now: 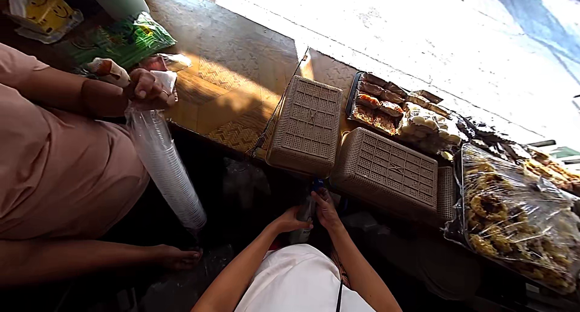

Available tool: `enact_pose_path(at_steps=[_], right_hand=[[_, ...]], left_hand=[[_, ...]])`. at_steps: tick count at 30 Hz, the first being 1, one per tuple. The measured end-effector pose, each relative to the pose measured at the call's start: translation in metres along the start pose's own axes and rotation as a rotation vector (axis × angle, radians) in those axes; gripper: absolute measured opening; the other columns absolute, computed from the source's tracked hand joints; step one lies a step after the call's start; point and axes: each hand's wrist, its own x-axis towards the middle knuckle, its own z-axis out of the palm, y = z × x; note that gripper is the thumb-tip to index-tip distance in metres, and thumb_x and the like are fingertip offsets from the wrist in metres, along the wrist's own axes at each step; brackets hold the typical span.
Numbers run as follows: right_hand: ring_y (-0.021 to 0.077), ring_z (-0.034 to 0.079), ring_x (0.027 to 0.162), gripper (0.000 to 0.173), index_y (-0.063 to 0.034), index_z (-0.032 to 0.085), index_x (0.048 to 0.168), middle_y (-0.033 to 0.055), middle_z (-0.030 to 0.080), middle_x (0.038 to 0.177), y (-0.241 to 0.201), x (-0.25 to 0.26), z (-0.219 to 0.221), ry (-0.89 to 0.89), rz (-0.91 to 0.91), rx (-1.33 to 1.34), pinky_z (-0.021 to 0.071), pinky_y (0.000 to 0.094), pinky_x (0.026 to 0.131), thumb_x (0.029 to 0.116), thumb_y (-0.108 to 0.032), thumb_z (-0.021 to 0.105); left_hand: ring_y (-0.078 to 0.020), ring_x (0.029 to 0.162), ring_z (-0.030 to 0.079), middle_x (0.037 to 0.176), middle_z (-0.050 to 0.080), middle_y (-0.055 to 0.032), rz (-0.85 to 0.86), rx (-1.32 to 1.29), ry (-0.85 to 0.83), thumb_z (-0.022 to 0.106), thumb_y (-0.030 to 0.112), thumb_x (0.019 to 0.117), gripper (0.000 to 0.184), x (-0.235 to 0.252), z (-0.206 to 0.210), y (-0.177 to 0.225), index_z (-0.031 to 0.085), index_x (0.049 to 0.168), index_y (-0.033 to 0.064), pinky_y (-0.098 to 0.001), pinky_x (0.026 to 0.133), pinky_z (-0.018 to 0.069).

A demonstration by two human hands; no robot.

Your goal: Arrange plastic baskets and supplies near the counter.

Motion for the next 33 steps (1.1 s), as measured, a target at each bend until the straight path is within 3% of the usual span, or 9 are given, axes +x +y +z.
enact_pose_path(at_steps=[3, 8, 13, 19, 23, 26, 31, 33], right_hand=[[0.0095, 0.063, 0.099, 0.036, 0.0021, 0.042, 0.129, 0.0110, 0.063, 0.115, 0.001, 0.001, 0.002, -0.034, 0.022, -0.005, 0.0543, 0.0249, 0.086, 0.0964, 0.006, 0.057], [0.0109, 0.067, 0.093, 0.029, 0.0020, 0.044, 0.121, 0.0118, 0.068, 0.105, 0.006, 0.004, 0.009, -0.040, 0.038, -0.014, 0.0562, 0.0251, 0.082, 0.0961, 0.008, 0.058], [0.0116, 0.062, 0.103, 0.042, 0.0042, 0.041, 0.135, 0.0141, 0.062, 0.120, 0.007, 0.006, 0.020, -0.068, 0.076, -0.031, 0.0535, 0.0264, 0.089, 0.0969, 0.006, 0.059], [0.0139, 0.065, 0.096, 0.029, 0.0032, 0.045, 0.124, 0.0138, 0.066, 0.108, 0.012, 0.011, 0.032, -0.085, 0.056, -0.068, 0.0555, 0.0285, 0.084, 0.0978, 0.005, 0.057], [0.0135, 0.063, 0.102, 0.038, 0.0045, 0.043, 0.133, 0.0146, 0.063, 0.118, 0.010, 0.013, 0.042, -0.119, 0.092, -0.055, 0.0538, 0.0282, 0.088, 0.0977, 0.005, 0.058], [0.0129, 0.062, 0.101, 0.039, 0.0042, 0.043, 0.134, 0.0139, 0.062, 0.117, 0.011, 0.014, 0.049, -0.140, 0.116, -0.068, 0.0535, 0.0283, 0.088, 0.0984, 0.005, 0.058], [0.0132, 0.064, 0.094, 0.027, 0.0029, 0.046, 0.122, 0.0123, 0.064, 0.105, 0.018, 0.018, 0.060, -0.164, 0.101, -0.068, 0.0553, 0.0280, 0.084, 0.0980, 0.006, 0.058], [0.0137, 0.064, 0.095, 0.029, 0.0037, 0.046, 0.124, 0.0130, 0.064, 0.107, 0.019, 0.020, 0.062, -0.192, 0.090, -0.076, 0.0554, 0.0282, 0.085, 0.0974, 0.005, 0.059]], left_hand=[[-0.0204, 0.116, 0.064, 0.128, 0.064, -0.0191, 0.011, -0.004, 0.006, 0.079, 0.022, 0.0866, 0.066, -0.002, -0.003, -0.003, 0.051, 0.141, -0.0027, -0.0384, 0.105, 0.0501], [-0.0198, 0.113, 0.065, 0.127, 0.064, -0.0186, -0.011, -0.025, 0.036, 0.079, 0.025, 0.0860, 0.068, -0.007, -0.008, -0.009, 0.050, 0.141, -0.0022, -0.0382, 0.103, 0.0509], [-0.0205, 0.113, 0.065, 0.126, 0.064, -0.0192, -0.009, -0.052, 0.085, 0.080, 0.022, 0.0850, 0.067, -0.012, -0.013, -0.013, 0.051, 0.140, -0.0029, -0.0380, 0.103, 0.0514], [-0.0212, 0.111, 0.066, 0.124, 0.066, -0.0185, 0.003, -0.054, 0.121, 0.080, 0.022, 0.0838, 0.067, -0.017, -0.024, -0.015, 0.051, 0.140, -0.0030, -0.0399, 0.102, 0.0523], [-0.0198, 0.111, 0.066, 0.124, 0.066, -0.0180, 0.017, -0.080, 0.151, 0.080, 0.021, 0.0830, 0.069, -0.020, -0.028, -0.018, 0.051, 0.140, -0.0029, -0.0382, 0.102, 0.0527], [-0.0189, 0.111, 0.066, 0.124, 0.065, -0.0177, 0.025, -0.093, 0.172, 0.080, 0.021, 0.0826, 0.069, -0.024, -0.033, -0.022, 0.051, 0.140, -0.0028, -0.0363, 0.101, 0.0529], [-0.0179, 0.110, 0.066, 0.125, 0.065, -0.0171, 0.013, -0.116, 0.190, 0.080, 0.019, 0.0838, 0.068, -0.032, -0.038, -0.022, 0.050, 0.141, -0.0024, -0.0352, 0.101, 0.0528], [-0.0166, 0.110, 0.066, 0.124, 0.065, -0.0166, 0.016, -0.127, 0.203, 0.080, 0.018, 0.0841, 0.067, -0.034, -0.039, -0.021, 0.050, 0.140, -0.0024, -0.0338, 0.100, 0.0529]])
